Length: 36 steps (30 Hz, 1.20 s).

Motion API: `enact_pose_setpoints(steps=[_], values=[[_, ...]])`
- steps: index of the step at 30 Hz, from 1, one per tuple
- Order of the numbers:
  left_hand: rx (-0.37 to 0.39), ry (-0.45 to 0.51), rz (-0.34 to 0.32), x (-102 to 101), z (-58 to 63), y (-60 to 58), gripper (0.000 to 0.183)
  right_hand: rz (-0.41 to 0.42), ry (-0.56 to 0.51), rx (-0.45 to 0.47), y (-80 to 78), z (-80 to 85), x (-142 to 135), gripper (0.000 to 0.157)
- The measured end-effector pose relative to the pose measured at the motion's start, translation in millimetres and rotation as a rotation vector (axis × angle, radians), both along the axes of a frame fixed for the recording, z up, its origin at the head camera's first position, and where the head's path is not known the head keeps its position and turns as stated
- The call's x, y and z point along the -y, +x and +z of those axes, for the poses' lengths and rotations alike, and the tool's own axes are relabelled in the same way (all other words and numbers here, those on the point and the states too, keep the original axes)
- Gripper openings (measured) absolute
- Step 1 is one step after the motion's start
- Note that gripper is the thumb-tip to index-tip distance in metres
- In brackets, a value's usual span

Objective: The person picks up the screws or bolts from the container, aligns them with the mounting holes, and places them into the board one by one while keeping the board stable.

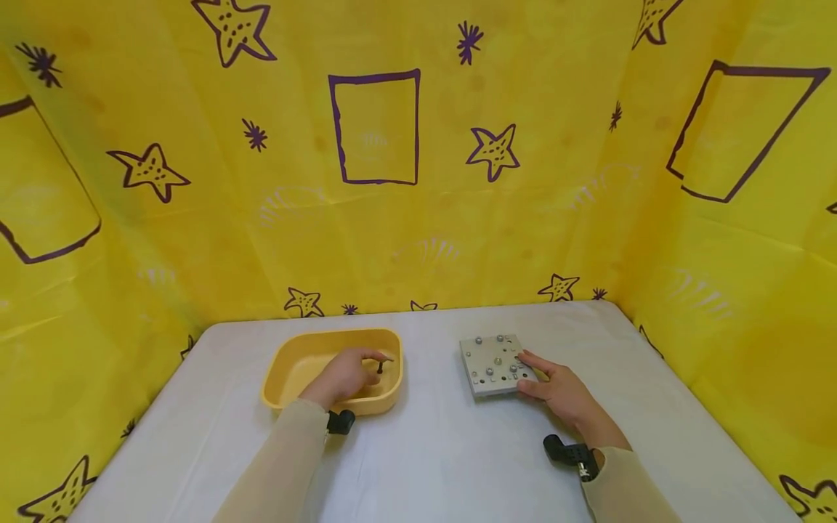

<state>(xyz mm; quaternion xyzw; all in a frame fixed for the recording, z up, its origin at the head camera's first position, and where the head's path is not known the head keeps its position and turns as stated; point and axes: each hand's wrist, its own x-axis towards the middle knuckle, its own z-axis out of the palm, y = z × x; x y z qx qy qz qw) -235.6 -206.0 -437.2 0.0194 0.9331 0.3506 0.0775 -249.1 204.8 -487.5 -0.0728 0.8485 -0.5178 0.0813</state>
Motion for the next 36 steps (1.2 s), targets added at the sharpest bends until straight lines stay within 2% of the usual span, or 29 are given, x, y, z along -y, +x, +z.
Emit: enact_pose_setpoints(steps=[4,8,14,20,22,30,36], values=[[0.009,0.052,-0.012,3.0,-4.9,-8.3,0.034,0.003,-0.029,0.004,-1.1,0.6,-0.2,0.074],[-0.009,0.065,-0.020,6.6,-14.1,-10.8,0.030,0.013,-0.059,0.022,2.0,-1.5,1.5,0.074],[-0.091,-0.033,-0.055,7.8,-22.0,-11.4,0.021,-0.006,-0.077,0.039,4.8,-1.6,5.0,0.074],[-0.222,-0.225,-0.125,4.4,-16.1,-19.0,0.019,-0.010,-0.067,0.014,1.3,5.3,3.0,0.073],[-0.245,-0.263,-0.145,2.8,-15.0,-20.4,0.018,-0.010,-0.062,0.012,1.4,6.5,2.6,0.073],[-0.283,-0.312,-0.195,0.3,-22.3,-16.2,0.015,-0.027,-0.075,0.029,5.5,0.2,1.7,0.073],[-0.271,-0.326,-0.186,0.5,-22.9,-14.4,0.011,-0.032,-0.077,0.035,6.0,-1.2,2.9,0.075]])
